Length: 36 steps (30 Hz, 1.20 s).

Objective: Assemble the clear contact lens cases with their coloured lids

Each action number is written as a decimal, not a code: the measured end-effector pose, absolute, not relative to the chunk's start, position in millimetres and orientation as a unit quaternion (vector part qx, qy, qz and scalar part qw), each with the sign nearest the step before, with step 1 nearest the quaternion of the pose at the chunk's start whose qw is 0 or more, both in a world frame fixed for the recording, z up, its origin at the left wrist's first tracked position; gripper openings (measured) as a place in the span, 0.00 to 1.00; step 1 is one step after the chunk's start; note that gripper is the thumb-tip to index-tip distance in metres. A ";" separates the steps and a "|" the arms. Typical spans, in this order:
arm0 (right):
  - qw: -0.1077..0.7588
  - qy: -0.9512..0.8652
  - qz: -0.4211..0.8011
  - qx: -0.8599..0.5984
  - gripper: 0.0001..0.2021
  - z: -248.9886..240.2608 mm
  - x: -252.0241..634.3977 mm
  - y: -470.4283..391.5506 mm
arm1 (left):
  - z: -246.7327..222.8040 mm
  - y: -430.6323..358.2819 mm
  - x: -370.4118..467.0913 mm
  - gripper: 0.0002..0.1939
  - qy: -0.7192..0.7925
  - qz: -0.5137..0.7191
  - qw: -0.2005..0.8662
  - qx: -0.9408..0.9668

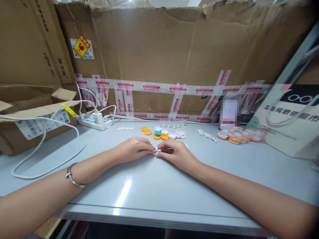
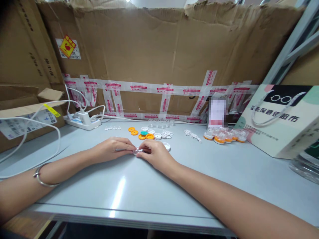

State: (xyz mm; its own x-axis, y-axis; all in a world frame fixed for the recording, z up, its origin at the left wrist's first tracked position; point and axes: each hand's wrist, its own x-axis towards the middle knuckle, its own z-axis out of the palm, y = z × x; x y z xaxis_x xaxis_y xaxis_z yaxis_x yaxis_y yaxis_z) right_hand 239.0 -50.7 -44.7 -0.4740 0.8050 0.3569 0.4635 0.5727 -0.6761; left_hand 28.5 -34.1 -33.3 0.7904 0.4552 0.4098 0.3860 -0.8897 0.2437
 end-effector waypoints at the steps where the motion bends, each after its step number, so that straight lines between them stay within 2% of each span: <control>1: 0.337 -0.821 0.251 -0.387 0.07 -45.0 238.9 -50.5 | -33.3 -34.0 28.4 0.12 0.222 0.236 0.075 0.943; 19: 0.329 -0.852 0.198 -0.355 0.05 -44.4 238.3 -50.9 | -33.2 -37.8 30.3 0.14 0.228 0.184 0.048 0.955; 25: 0.328 -0.836 0.223 -0.379 0.05 -43.9 237.5 -51.7 | -14.4 -19.6 10.0 0.12 0.284 0.282 0.041 0.916; 31: 0.351 -0.813 0.261 -0.384 0.07 -46.4 237.1 -52.0 | -8.6 -0.3 -19.3 0.15 0.403 0.140 0.062 0.902; 36: 0.350 -0.814 0.268 -0.379 0.07 -45.2 237.0 -52.4 | -14.1 -0.3 -13.1 0.15 0.392 0.143 0.091 0.904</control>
State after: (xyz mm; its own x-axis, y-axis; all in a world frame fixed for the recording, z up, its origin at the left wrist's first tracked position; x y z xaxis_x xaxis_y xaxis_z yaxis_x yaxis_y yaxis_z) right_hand 237.0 -52.4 -45.2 -0.4675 0.8047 0.3659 0.4292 0.5685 -0.7018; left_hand -13.1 -0.3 -14.1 0.6520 0.7348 0.1872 0.6825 -0.6762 0.2773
